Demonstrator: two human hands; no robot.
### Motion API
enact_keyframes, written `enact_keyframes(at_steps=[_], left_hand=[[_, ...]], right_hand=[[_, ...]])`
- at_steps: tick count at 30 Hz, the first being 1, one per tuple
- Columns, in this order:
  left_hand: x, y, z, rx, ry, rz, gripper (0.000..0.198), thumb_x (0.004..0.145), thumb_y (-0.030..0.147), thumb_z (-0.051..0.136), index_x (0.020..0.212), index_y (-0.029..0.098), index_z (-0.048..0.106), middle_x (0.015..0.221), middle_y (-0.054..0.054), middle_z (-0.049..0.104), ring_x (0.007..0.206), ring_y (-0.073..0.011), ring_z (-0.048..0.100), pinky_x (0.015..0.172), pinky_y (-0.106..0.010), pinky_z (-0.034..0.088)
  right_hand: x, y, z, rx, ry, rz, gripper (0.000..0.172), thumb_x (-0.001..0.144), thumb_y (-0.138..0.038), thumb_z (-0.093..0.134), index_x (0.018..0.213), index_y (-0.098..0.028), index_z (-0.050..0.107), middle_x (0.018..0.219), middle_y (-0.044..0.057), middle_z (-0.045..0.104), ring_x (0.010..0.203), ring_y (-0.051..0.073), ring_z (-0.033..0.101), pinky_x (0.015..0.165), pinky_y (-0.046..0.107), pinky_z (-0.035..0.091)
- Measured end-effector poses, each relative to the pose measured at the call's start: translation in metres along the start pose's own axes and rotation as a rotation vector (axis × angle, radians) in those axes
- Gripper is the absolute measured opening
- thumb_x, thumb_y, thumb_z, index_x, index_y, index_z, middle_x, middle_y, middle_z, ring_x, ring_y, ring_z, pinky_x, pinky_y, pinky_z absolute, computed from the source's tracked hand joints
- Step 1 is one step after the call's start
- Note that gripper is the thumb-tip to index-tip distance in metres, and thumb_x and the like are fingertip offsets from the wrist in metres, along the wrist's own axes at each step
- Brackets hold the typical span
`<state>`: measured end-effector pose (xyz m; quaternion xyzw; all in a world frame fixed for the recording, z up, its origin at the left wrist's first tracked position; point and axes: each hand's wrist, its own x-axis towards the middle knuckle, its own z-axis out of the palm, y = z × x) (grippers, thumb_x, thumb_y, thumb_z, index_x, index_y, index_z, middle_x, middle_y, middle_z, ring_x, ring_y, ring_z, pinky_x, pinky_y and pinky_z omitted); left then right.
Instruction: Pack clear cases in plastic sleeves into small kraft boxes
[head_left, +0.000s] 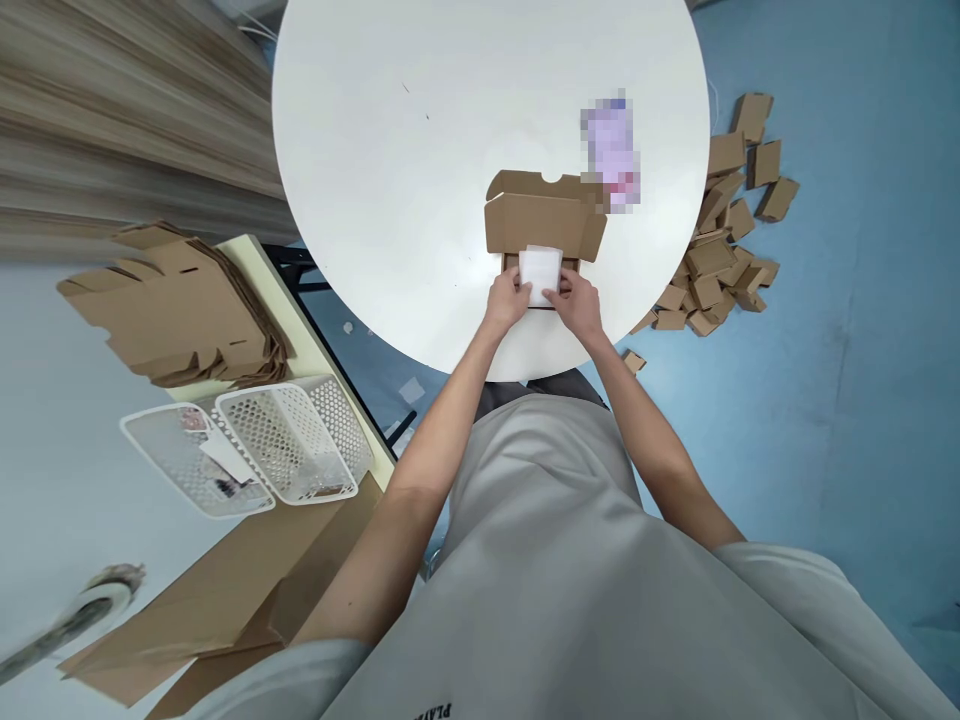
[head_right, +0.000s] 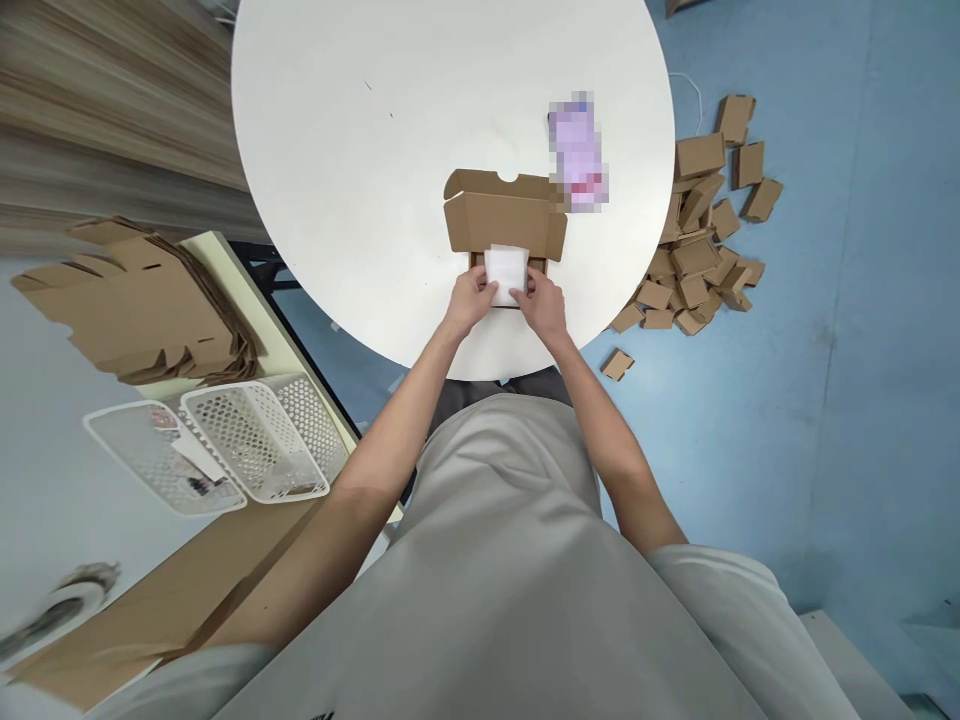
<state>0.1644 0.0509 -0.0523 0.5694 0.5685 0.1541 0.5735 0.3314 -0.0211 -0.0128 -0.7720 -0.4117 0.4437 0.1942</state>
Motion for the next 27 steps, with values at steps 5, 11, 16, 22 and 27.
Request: enact_keyframes(at_steps=[5, 11, 16, 22, 27], left_hand=[[0.003, 0.004, 0.008, 0.303, 0.037, -0.088, 0.005, 0.099, 0.019, 0.073, 0.100, 0.022, 0.077, 0.108, -0.015, 0.082, 0.111, -0.0375, 0.078, 0.106, -0.053, 0.059], [-0.002, 0.020, 0.000, 0.486, 0.061, -0.040, 0.018, 0.109, 0.038, 0.068, 0.108, 0.021, 0.074, 0.118, -0.020, 0.077, 0.121, -0.0413, 0.076, 0.104, -0.055, 0.062], [0.007, 0.029, -0.051, 0.319, 0.248, 0.063, 0.049, 0.110, 0.061, 0.067, 0.142, 0.024, 0.064, 0.146, -0.019, 0.066, 0.146, -0.0390, 0.064, 0.120, -0.055, 0.058], [0.043, 0.025, -0.076, 0.083, 0.059, 0.208, 0.071, 0.101, 0.064, 0.081, 0.156, 0.024, 0.064, 0.141, -0.015, 0.073, 0.131, -0.0335, 0.071, 0.114, -0.050, 0.061], [0.020, 0.018, -0.073, -0.014, -0.003, 0.174, 0.058, 0.099, 0.039, 0.084, 0.153, 0.026, 0.069, 0.137, -0.013, 0.076, 0.122, -0.0289, 0.073, 0.105, -0.044, 0.063]], right_hand=[[0.012, -0.017, 0.014, -0.326, -0.033, 0.078, 0.026, 0.111, -0.028, 0.065, 0.128, -0.013, 0.075, 0.129, 0.023, 0.081, 0.119, 0.040, 0.077, 0.108, 0.054, 0.060], [0.004, -0.029, 0.002, -0.438, -0.023, 0.103, 0.028, 0.114, -0.038, 0.064, 0.115, -0.014, 0.078, 0.121, 0.024, 0.079, 0.116, 0.040, 0.076, 0.104, 0.053, 0.060], [0.009, 0.001, -0.054, -0.278, 0.292, 0.028, 0.060, 0.113, -0.074, 0.053, 0.137, -0.022, 0.070, 0.128, 0.018, 0.076, 0.123, 0.037, 0.071, 0.107, 0.057, 0.061], [0.048, 0.016, -0.073, 0.014, 0.125, -0.144, 0.087, 0.104, -0.084, 0.063, 0.169, -0.027, 0.052, 0.159, 0.019, 0.068, 0.121, 0.034, 0.073, 0.102, 0.053, 0.067], [0.024, 0.008, -0.066, 0.042, 0.019, -0.177, 0.071, 0.106, -0.061, 0.071, 0.168, -0.028, 0.057, 0.157, 0.015, 0.069, 0.118, 0.033, 0.075, 0.103, 0.052, 0.070]])
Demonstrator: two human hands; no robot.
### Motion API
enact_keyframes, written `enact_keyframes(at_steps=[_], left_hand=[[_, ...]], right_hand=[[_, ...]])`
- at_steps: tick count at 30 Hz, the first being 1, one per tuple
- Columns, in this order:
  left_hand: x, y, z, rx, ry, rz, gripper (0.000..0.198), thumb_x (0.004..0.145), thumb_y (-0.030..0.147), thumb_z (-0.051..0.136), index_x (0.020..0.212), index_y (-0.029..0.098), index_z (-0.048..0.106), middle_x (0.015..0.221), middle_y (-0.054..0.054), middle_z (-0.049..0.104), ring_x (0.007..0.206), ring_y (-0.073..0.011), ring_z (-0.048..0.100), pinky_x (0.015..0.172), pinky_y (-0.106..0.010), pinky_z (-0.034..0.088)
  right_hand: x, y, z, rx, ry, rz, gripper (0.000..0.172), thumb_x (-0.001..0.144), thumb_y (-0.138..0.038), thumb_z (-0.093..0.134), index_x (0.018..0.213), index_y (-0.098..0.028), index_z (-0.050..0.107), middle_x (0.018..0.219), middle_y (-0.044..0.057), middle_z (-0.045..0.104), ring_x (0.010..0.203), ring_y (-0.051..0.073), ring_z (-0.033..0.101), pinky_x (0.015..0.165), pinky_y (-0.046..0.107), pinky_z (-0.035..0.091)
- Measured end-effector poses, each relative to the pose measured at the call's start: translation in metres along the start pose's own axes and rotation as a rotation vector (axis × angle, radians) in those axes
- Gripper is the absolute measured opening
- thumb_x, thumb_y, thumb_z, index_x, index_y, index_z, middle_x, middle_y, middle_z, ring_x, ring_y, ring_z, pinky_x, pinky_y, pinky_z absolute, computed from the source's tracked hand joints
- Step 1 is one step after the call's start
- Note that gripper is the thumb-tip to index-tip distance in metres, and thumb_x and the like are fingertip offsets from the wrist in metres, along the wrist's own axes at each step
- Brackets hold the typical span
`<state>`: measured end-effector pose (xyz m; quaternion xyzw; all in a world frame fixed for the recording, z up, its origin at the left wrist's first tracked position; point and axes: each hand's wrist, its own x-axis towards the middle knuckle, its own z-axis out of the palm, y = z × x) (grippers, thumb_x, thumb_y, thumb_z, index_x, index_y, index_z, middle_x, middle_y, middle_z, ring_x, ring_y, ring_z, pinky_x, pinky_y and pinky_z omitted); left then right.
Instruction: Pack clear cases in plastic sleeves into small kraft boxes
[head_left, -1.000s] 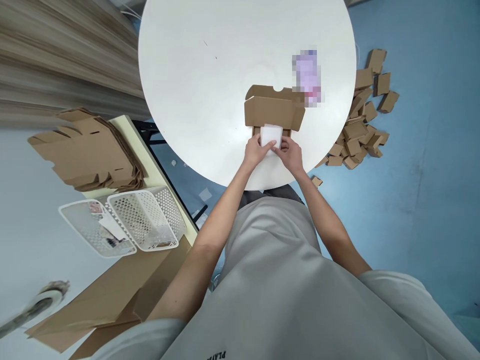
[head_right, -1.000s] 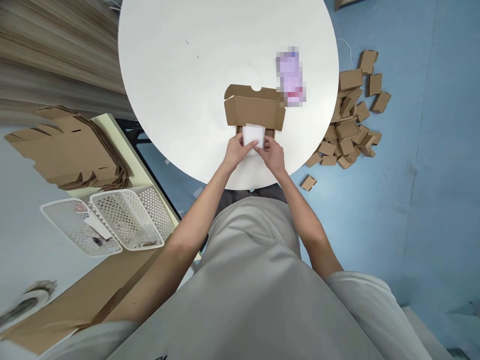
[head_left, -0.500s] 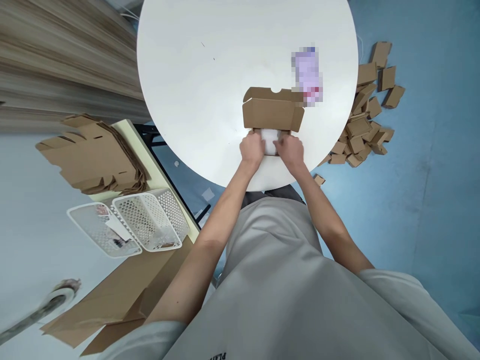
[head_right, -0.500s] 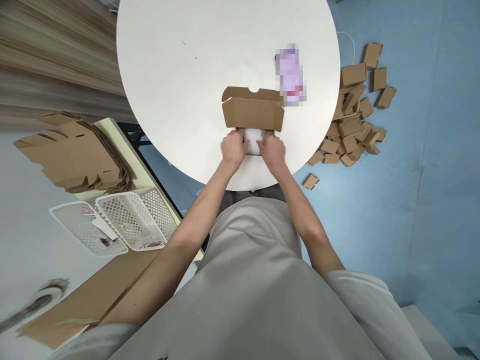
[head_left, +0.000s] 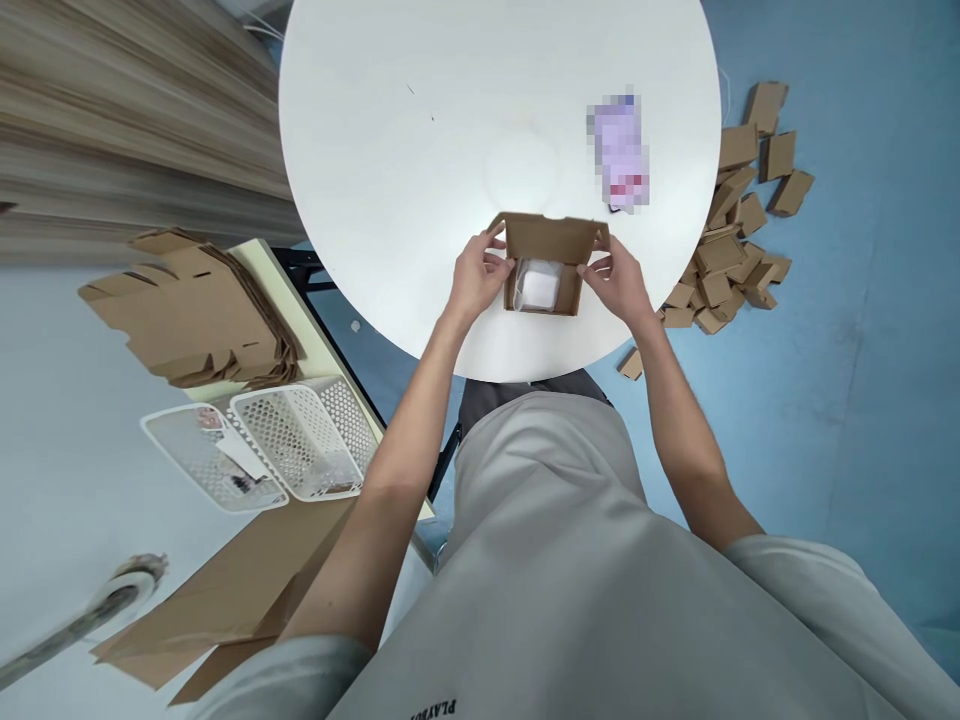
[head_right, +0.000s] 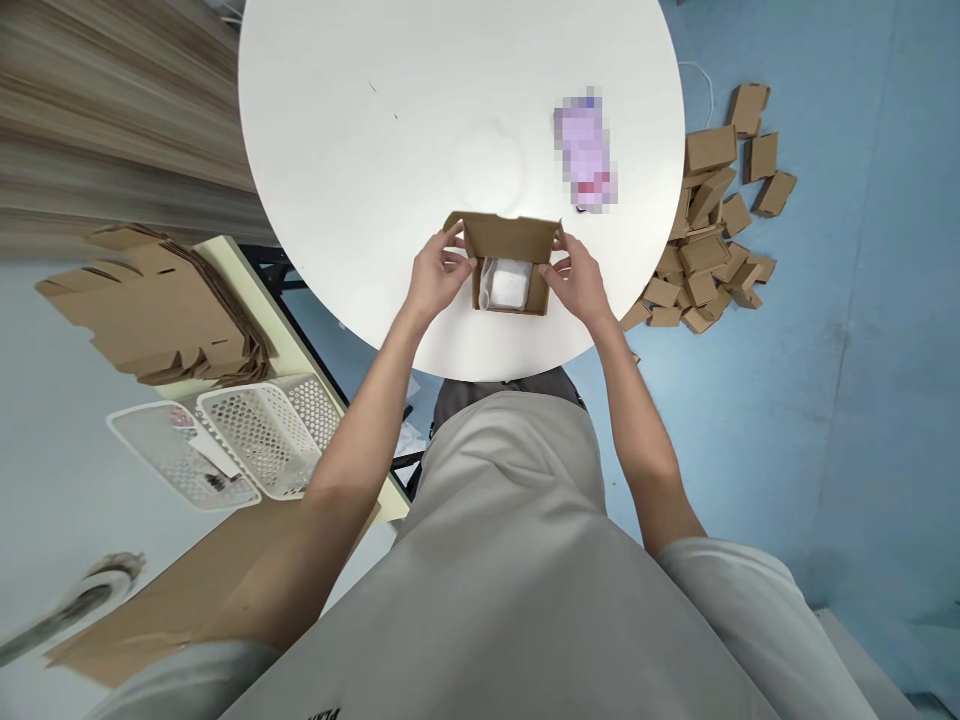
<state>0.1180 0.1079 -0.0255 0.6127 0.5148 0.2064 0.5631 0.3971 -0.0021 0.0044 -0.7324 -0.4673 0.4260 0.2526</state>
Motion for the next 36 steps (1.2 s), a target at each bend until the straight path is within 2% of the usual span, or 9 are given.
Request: enact_keyframes(at_steps=[4, 8, 15, 18, 20, 23, 27, 32, 36], left_hand=[[-0.037, 0.000, 0.002, 0.041, -0.023, -0.001, 0.045, 0.095, 0.024, 0.079, 0.140, 0.025, 0.075, 0.135, -0.012, 0.076, 0.124, -0.0268, 0.072, 0.104, -0.041, 0.063], [-0.068, -0.010, 0.007, 0.106, -0.027, 0.057, 0.043, 0.095, 0.022, 0.075, 0.137, 0.023, 0.075, 0.138, -0.013, 0.074, 0.126, -0.0260, 0.072, 0.111, -0.042, 0.061], [-0.104, -0.037, 0.008, 0.383, -0.226, 0.124, 0.077, 0.092, 0.026, 0.075, 0.167, 0.021, 0.058, 0.160, -0.021, 0.063, 0.148, -0.0374, 0.063, 0.124, -0.052, 0.055], [-0.118, -0.046, 0.017, 0.459, -0.305, 0.114, 0.096, 0.087, 0.028, 0.080, 0.176, 0.017, 0.046, 0.173, -0.025, 0.053, 0.162, -0.0442, 0.051, 0.134, -0.061, 0.046], [-0.127, -0.051, 0.028, 0.473, -0.311, 0.087, 0.097, 0.088, 0.023, 0.075, 0.178, 0.012, 0.042, 0.175, -0.028, 0.051, 0.168, -0.0455, 0.045, 0.140, -0.065, 0.038], [-0.138, -0.051, 0.046, 0.390, -0.238, 0.027, 0.091, 0.092, 0.018, 0.065, 0.179, 0.011, 0.039, 0.180, -0.027, 0.048, 0.173, -0.0413, 0.041, 0.143, -0.064, 0.033], [-0.152, -0.034, 0.053, 0.227, -0.042, -0.012, 0.077, 0.098, 0.019, 0.061, 0.174, 0.024, 0.050, 0.178, -0.016, 0.054, 0.166, -0.0335, 0.052, 0.135, -0.054, 0.050], [-0.153, -0.001, 0.043, 0.143, 0.207, -0.154, 0.047, 0.105, 0.025, 0.063, 0.151, 0.023, 0.074, 0.139, -0.012, 0.073, 0.118, -0.0255, 0.079, 0.106, -0.038, 0.065], [-0.138, 0.005, 0.036, 0.143, 0.279, -0.215, 0.042, 0.106, 0.030, 0.070, 0.146, 0.022, 0.079, 0.127, -0.011, 0.069, 0.097, -0.0221, 0.078, 0.102, -0.037, 0.062]], right_hand=[[-0.041, -0.002, 0.011, -0.062, -0.038, -0.045, 0.056, 0.108, -0.038, 0.066, 0.163, -0.031, 0.060, 0.164, 0.013, 0.063, 0.140, 0.036, 0.068, 0.113, 0.055, 0.067], [-0.071, 0.011, 0.027, -0.184, -0.081, -0.101, 0.071, 0.104, -0.022, 0.062, 0.173, -0.032, 0.050, 0.182, 0.012, 0.046, 0.166, 0.036, 0.049, 0.125, 0.058, 0.060], [-0.092, 0.039, 0.043, -0.411, -0.159, -0.117, 0.098, 0.098, -0.029, 0.070, 0.185, -0.020, 0.026, 0.192, 0.022, 0.024, 0.173, 0.044, 0.039, 0.132, 0.068, 0.050], [-0.099, 0.046, 0.053, -0.471, -0.179, -0.084, 0.096, 0.096, -0.020, 0.061, 0.185, -0.013, 0.026, 0.192, 0.023, 0.026, 0.174, 0.044, 0.036, 0.135, 0.069, 0.045], [-0.104, 0.050, 0.060, -0.482, -0.175, -0.056, 0.095, 0.093, -0.013, 0.055, 0.184, -0.011, 0.029, 0.190, 0.022, 0.033, 0.176, 0.040, 0.034, 0.140, 0.067, 0.039], [-0.110, 0.050, 0.065, -0.416, -0.150, -0.015, 0.097, 0.089, -0.011, 0.053, 0.184, -0.015, 0.034, 0.183, 0.018, 0.047, 0.174, 0.036, 0.040, 0.143, 0.064, 0.038], [-0.113, 0.033, 0.054, -0.255, -0.048, 0.001, 0.085, 0.093, -0.018, 0.054, 0.177, -0.026, 0.047, 0.175, 0.013, 0.059, 0.164, 0.036, 0.054, 0.134, 0.066, 0.050], [-0.099, -0.010, 0.033, -0.211, 0.037, 0.059, 0.053, 0.102, -0.032, 0.059, 0.153, -0.023, 0.070, 0.146, 0.020, 0.070, 0.127, 0.039, 0.074, 0.115, 0.062, 0.063], [-0.082, -0.030, 0.038, -0.278, -0.031, 0.153, 0.037, 0.111, -0.049, 0.060, 0.130, -0.021, 0.075, 0.125, 0.019, 0.066, 0.103, 0.037, 0.075, 0.106, 0.060, 0.063]])
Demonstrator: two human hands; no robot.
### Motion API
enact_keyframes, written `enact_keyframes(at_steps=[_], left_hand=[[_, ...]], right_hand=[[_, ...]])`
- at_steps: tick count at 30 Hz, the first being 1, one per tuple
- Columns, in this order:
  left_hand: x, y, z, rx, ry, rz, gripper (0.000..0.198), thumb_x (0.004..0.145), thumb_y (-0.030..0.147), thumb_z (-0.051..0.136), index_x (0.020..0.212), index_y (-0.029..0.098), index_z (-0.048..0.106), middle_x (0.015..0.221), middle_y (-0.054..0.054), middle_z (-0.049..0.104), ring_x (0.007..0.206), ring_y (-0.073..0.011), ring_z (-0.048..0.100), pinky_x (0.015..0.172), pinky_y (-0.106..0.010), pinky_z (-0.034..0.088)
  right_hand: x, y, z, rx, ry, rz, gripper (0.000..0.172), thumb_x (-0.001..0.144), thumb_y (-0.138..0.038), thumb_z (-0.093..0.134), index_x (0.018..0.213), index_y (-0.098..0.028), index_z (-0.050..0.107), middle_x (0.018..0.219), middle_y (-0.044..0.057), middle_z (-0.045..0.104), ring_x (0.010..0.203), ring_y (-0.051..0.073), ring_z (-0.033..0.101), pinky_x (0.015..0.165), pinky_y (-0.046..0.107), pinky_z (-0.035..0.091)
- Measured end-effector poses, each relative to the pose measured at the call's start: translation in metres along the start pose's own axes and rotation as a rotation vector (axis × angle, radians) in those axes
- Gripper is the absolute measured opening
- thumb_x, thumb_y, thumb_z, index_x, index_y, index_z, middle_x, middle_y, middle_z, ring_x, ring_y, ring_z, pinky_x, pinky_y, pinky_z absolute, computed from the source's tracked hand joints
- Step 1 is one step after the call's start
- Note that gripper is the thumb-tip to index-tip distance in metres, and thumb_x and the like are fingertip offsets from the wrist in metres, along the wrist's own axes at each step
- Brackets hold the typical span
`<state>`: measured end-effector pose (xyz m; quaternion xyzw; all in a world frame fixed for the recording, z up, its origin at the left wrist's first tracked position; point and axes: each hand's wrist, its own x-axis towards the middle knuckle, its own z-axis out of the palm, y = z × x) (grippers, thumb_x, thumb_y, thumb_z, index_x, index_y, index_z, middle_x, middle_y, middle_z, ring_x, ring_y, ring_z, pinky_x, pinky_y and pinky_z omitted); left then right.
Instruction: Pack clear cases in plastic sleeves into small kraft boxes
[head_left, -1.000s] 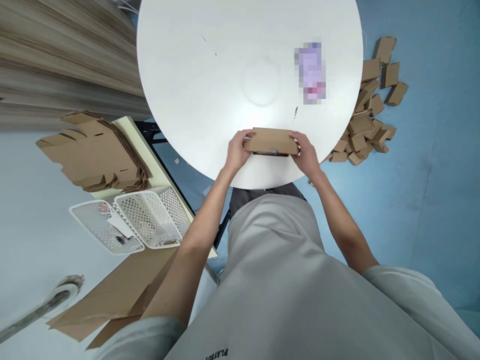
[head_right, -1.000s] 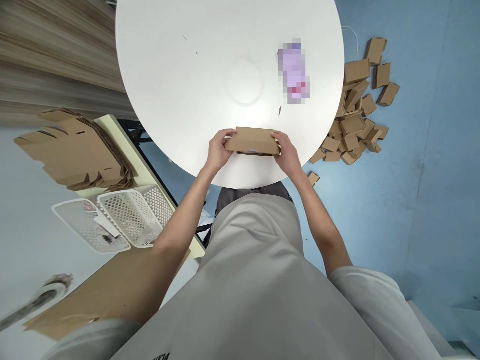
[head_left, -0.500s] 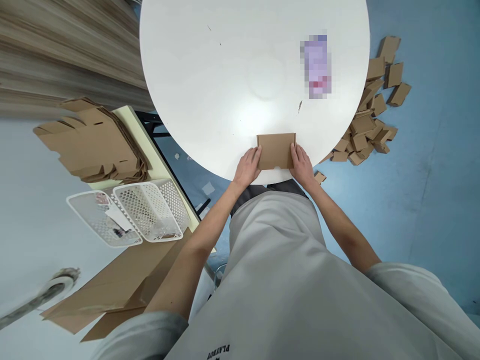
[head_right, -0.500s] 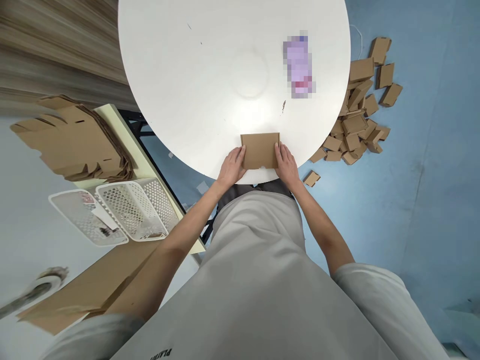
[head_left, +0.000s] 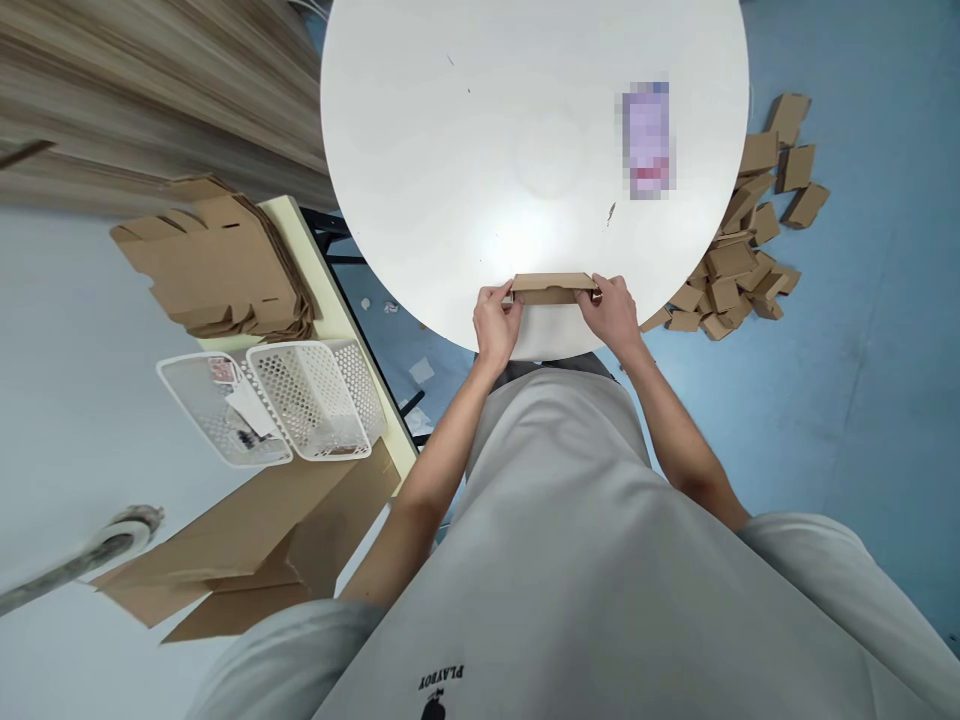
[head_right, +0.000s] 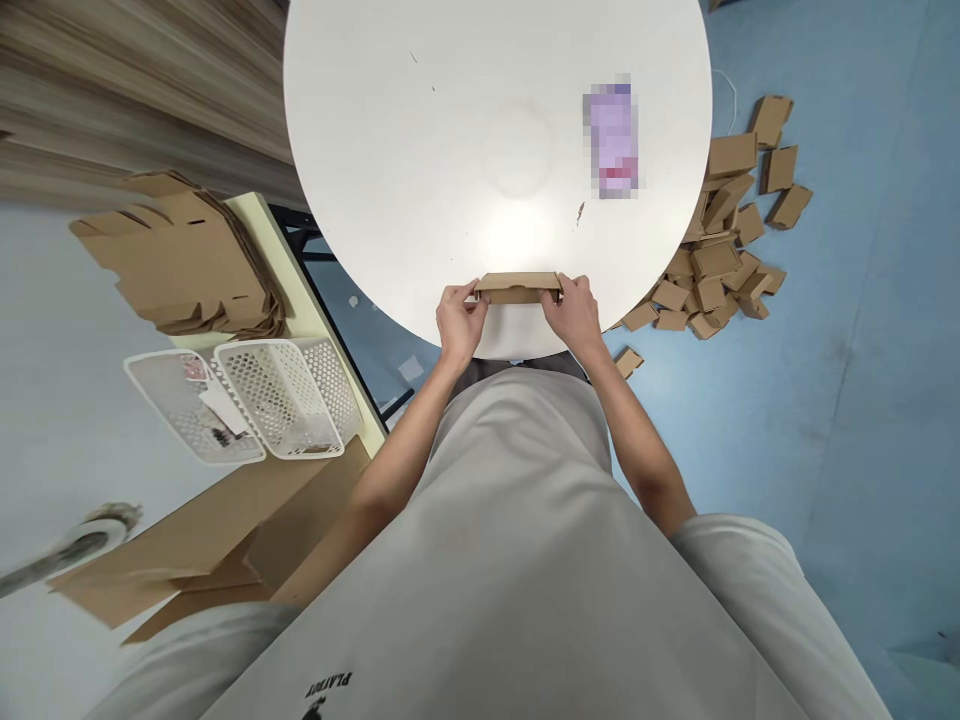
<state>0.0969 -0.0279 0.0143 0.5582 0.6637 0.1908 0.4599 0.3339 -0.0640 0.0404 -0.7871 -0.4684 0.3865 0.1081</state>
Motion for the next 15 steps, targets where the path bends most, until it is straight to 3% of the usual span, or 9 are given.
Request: enact_keyframes(at_steps=[6, 10, 15], left_hand=[[0.014, -0.005, -0.002, 0.038, -0.008, 0.018, 0.045, 0.108, 0.036, 0.068, 0.151, 0.023, 0.075, 0.120, -0.010, 0.066, 0.105, -0.0264, 0.077, 0.107, -0.040, 0.059], [0.007, -0.002, -0.007, 0.016, 0.008, 0.069, 0.046, 0.109, 0.042, 0.070, 0.151, 0.025, 0.074, 0.116, -0.010, 0.070, 0.110, -0.0278, 0.077, 0.109, -0.041, 0.058], [-0.004, 0.002, -0.011, -0.002, 0.011, 0.087, 0.047, 0.108, 0.039, 0.073, 0.152, 0.024, 0.074, 0.115, -0.010, 0.073, 0.108, -0.0253, 0.076, 0.110, -0.040, 0.058]], right_hand=[[0.006, 0.001, 0.005, 0.014, 0.001, -0.095, 0.064, 0.118, -0.076, 0.030, 0.103, -0.027, 0.069, 0.103, 0.015, 0.067, 0.106, 0.037, 0.070, 0.099, 0.053, 0.061], [0.003, 0.002, 0.000, -0.022, 0.078, -0.140, 0.073, 0.118, -0.075, 0.022, 0.090, -0.027, 0.069, 0.090, 0.013, 0.069, 0.097, 0.035, 0.070, 0.098, 0.053, 0.058], [0.003, -0.001, -0.006, -0.039, 0.072, -0.154, 0.065, 0.120, -0.065, 0.033, 0.083, -0.027, 0.070, 0.090, 0.013, 0.075, 0.093, 0.034, 0.070, 0.093, 0.050, 0.057]])
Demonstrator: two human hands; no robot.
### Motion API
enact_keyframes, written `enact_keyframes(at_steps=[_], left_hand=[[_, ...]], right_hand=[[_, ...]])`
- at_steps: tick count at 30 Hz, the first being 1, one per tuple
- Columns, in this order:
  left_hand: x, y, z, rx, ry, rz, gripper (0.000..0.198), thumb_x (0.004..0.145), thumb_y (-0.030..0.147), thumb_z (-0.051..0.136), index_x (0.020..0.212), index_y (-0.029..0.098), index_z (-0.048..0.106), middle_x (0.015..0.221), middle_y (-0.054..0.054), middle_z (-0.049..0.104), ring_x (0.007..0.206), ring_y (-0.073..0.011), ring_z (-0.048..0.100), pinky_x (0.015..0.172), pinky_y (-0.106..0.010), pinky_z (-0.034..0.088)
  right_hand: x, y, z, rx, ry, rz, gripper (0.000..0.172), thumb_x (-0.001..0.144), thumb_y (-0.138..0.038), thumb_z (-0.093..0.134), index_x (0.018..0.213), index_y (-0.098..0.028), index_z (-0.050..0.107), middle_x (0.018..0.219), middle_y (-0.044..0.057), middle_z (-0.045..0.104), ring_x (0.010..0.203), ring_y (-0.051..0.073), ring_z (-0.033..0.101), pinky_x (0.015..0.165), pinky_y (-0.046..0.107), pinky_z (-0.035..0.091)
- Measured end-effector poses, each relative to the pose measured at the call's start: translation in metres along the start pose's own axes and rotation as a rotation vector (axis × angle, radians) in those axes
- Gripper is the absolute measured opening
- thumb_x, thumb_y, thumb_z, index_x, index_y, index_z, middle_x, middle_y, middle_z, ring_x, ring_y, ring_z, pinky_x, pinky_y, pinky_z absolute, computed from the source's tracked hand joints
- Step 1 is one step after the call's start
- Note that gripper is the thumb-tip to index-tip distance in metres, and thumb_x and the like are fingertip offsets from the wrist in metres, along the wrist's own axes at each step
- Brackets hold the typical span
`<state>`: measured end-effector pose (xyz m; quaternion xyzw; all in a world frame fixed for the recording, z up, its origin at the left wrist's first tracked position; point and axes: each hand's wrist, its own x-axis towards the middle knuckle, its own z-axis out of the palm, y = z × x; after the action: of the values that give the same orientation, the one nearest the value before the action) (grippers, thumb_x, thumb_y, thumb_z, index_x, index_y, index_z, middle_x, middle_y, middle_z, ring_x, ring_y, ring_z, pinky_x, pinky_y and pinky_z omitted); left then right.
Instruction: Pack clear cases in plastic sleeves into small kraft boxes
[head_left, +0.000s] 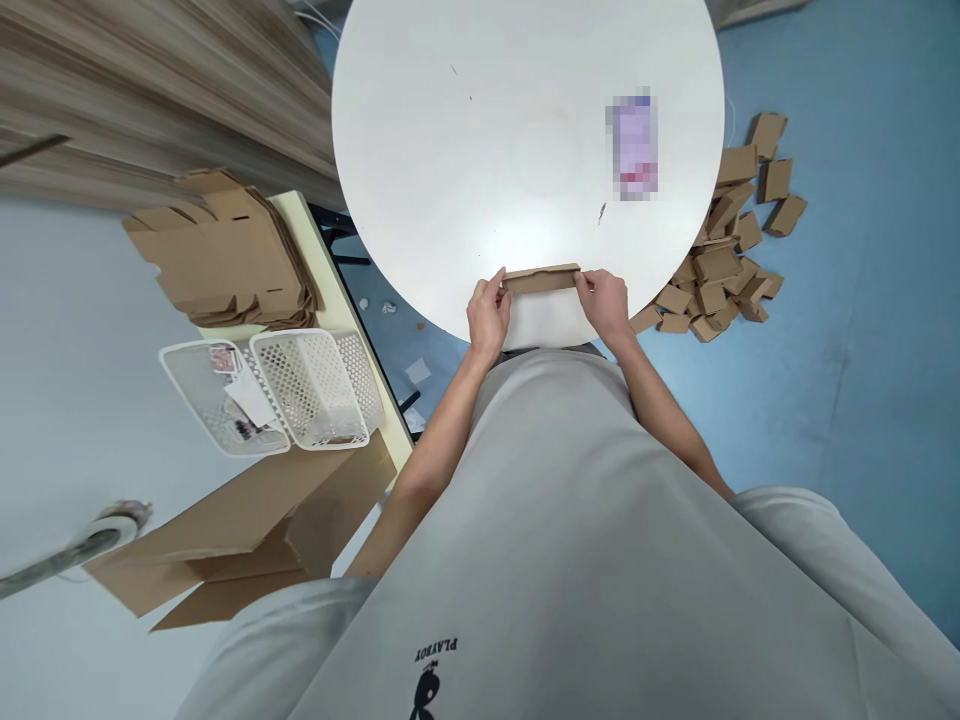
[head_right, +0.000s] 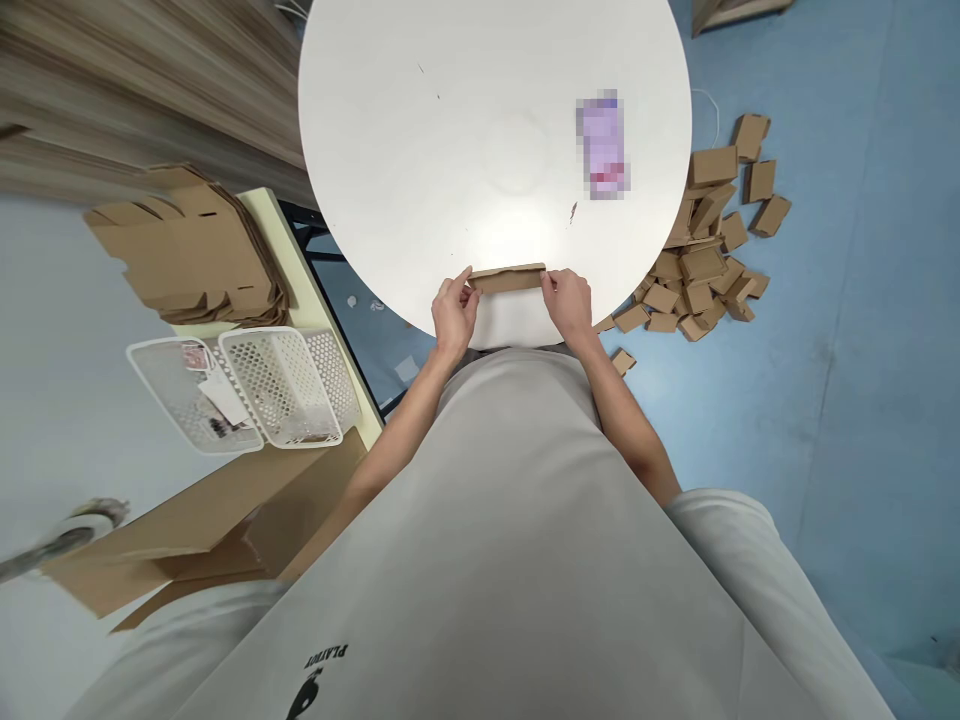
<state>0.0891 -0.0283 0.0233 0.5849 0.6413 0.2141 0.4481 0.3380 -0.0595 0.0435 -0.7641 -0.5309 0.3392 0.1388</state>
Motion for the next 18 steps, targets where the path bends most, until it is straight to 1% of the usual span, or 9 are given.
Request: enact_keyframes(at_steps=[2, 5, 8, 10, 12, 14, 16, 18], left_hand=[[-0.001, 0.000, -0.001, -0.004, 0.001, -0.014, 0.045, 0.108, 0.035, 0.071, 0.151, 0.023, 0.076, 0.117, -0.009, 0.072, 0.103, -0.0233, 0.076, 0.108, -0.039, 0.058], [0.000, -0.001, -0.004, -0.021, 0.000, -0.026, 0.043, 0.107, 0.031, 0.069, 0.148, 0.023, 0.078, 0.117, -0.009, 0.070, 0.097, -0.0209, 0.075, 0.106, -0.038, 0.060], [0.003, -0.001, -0.009, -0.057, -0.031, -0.017, 0.045, 0.104, 0.035, 0.073, 0.146, 0.023, 0.079, 0.113, -0.007, 0.069, 0.099, -0.0210, 0.073, 0.106, -0.038, 0.062], [0.003, -0.001, -0.011, -0.089, -0.060, -0.004, 0.051, 0.100, 0.041, 0.079, 0.147, 0.022, 0.079, 0.114, -0.007, 0.068, 0.104, -0.0219, 0.072, 0.108, -0.039, 0.063], [0.003, -0.003, -0.012, -0.128, -0.070, -0.005, 0.055, 0.098, 0.049, 0.083, 0.145, 0.021, 0.080, 0.116, -0.008, 0.068, 0.107, -0.0224, 0.072, 0.109, -0.039, 0.063], [0.005, -0.007, -0.011, -0.172, -0.065, -0.034, 0.053, 0.100, 0.055, 0.082, 0.140, 0.021, 0.082, 0.116, -0.009, 0.070, 0.108, -0.0230, 0.072, 0.107, -0.039, 0.062], [0.007, -0.011, -0.010, -0.227, -0.064, -0.097, 0.051, 0.101, 0.056, 0.081, 0.138, 0.021, 0.083, 0.117, -0.011, 0.073, 0.107, -0.0229, 0.073, 0.105, -0.038, 0.062], [0.011, -0.016, -0.008, -0.287, -0.067, -0.184, 0.059, 0.099, 0.052, 0.084, 0.148, 0.022, 0.076, 0.120, -0.012, 0.076, 0.104, -0.0219, 0.074, 0.103, -0.037, 0.062]], right_hand=[[0.001, 0.001, -0.002, -0.006, -0.017, -0.025, 0.059, 0.119, -0.060, 0.038, 0.086, -0.026, 0.073, 0.096, 0.014, 0.078, 0.095, 0.034, 0.072, 0.094, 0.049, 0.057], [0.003, 0.003, -0.004, -0.049, -0.049, -0.049, 0.050, 0.117, -0.051, 0.044, 0.094, -0.024, 0.078, 0.106, 0.016, 0.082, 0.101, 0.036, 0.075, 0.101, 0.052, 0.057], [0.002, 0.005, -0.006, -0.091, -0.075, -0.059, 0.042, 0.116, -0.042, 0.046, 0.104, -0.022, 0.081, 0.113, 0.017, 0.084, 0.106, 0.038, 0.078, 0.104, 0.054, 0.056], [0.002, 0.005, -0.008, -0.080, -0.089, -0.070, 0.037, 0.115, -0.043, 0.052, 0.110, -0.022, 0.083, 0.116, 0.016, 0.086, 0.106, 0.038, 0.079, 0.103, 0.054, 0.058], [0.003, 0.005, -0.009, -0.016, -0.075, -0.066, 0.038, 0.113, -0.049, 0.058, 0.111, -0.022, 0.083, 0.118, 0.015, 0.087, 0.105, 0.037, 0.081, 0.101, 0.053, 0.059], [0.005, 0.007, -0.009, 0.082, -0.037, -0.025, 0.040, 0.112, -0.055, 0.061, 0.107, -0.022, 0.084, 0.118, 0.013, 0.088, 0.105, 0.036, 0.082, 0.100, 0.050, 0.061], [0.009, 0.010, -0.007, 0.174, -0.021, 0.042, 0.037, 0.111, -0.052, 0.063, 0.104, -0.022, 0.084, 0.116, 0.012, 0.088, 0.104, 0.034, 0.083, 0.100, 0.048, 0.063], [0.014, 0.015, -0.005, 0.258, -0.044, 0.108, 0.028, 0.108, -0.044, 0.067, 0.105, -0.021, 0.083, 0.114, 0.011, 0.088, 0.101, 0.031, 0.083, 0.099, 0.047, 0.064]])
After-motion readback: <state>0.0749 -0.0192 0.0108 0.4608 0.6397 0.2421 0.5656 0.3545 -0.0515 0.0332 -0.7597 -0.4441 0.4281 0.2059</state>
